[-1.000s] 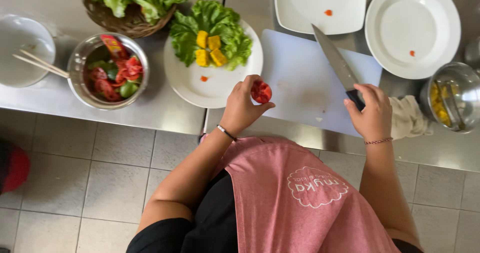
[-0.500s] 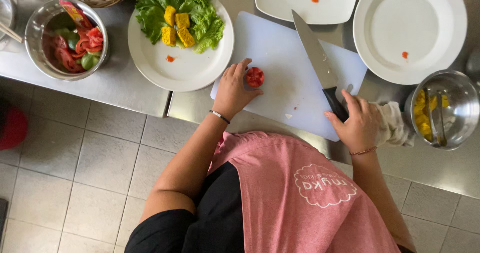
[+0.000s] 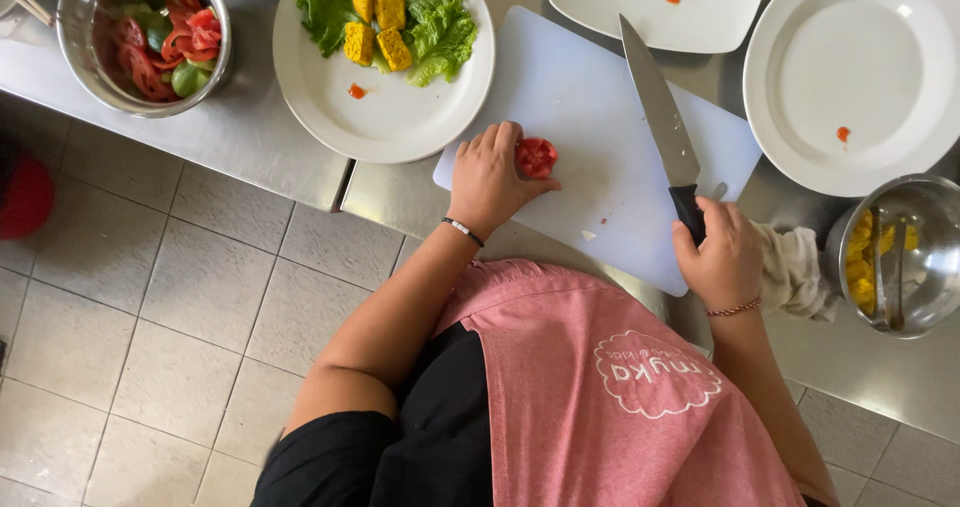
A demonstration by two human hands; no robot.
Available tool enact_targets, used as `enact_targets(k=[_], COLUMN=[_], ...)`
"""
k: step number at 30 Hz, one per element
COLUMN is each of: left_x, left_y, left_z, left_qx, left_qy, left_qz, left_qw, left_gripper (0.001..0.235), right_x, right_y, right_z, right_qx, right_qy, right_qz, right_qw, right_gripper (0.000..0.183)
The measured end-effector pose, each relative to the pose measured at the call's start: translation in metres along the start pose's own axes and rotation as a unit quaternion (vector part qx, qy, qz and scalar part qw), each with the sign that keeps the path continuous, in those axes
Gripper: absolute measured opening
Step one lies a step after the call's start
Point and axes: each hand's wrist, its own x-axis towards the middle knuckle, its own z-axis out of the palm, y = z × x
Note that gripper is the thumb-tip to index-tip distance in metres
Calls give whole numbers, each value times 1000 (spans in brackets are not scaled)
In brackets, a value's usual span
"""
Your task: The person slices a tomato using a knife on a cutting board, then moves the sliced pieces into a metal bowl.
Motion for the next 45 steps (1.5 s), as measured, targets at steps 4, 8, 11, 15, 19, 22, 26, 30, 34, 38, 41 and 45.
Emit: enact_targets(k=[4,8,11,15,19,22,26,30,34,38,41,45], left_x=[-7,-6,-3,-3,-6,-6,-4,-1,-7,-5,-7,-10], left_y=[-6,-19,-14,0,-9,-18,-12,-2,-12,-21,-15,-5], left_z=[-9,-3,2,-1,-7,0,15,15,-4,-2,6,14], left_qx=[-38,-35,-7,2,-38,-52,-31,-14,-75,-75,-74,-44], left_qy=[22,-4,-18,-19,58,31,15,-11,30,-11,-8,36], left_qz=[67,104,42,-2,142,151,41,-16,109,134,73,49], left_qw=[997,994,999,1000,987,987,999,1000,991,988,995,997], left_gripper=[89,64,61,71,81,60,63,70,93,67,58,52], right_x=[-4,-13,-11,-13,-26,-44,-60,-69,-74,-79,-63,-29], right_y=[5,15,3,-16,-10,5,3,-1,-10,-30,-62,-100], right_z=[-1,-6,-15,-45,-76,-95,-109,-108,-91,-63,-49,-44], right_qx=[25,190,316,313,312,347,337,277,286,380,404,347], right_qy=[14,-29,-57,-91,-134,-184,-223,-226,-219,-142,-115,-114], right_qz=[-11,103,159,132,151,170,216,196,227,229,208,153], right_qw=[1000,976,933,936,929,904,889,913,905,885,883,918], right_gripper=[32,20,23,38,44,46,49,54,56,51,51,52])
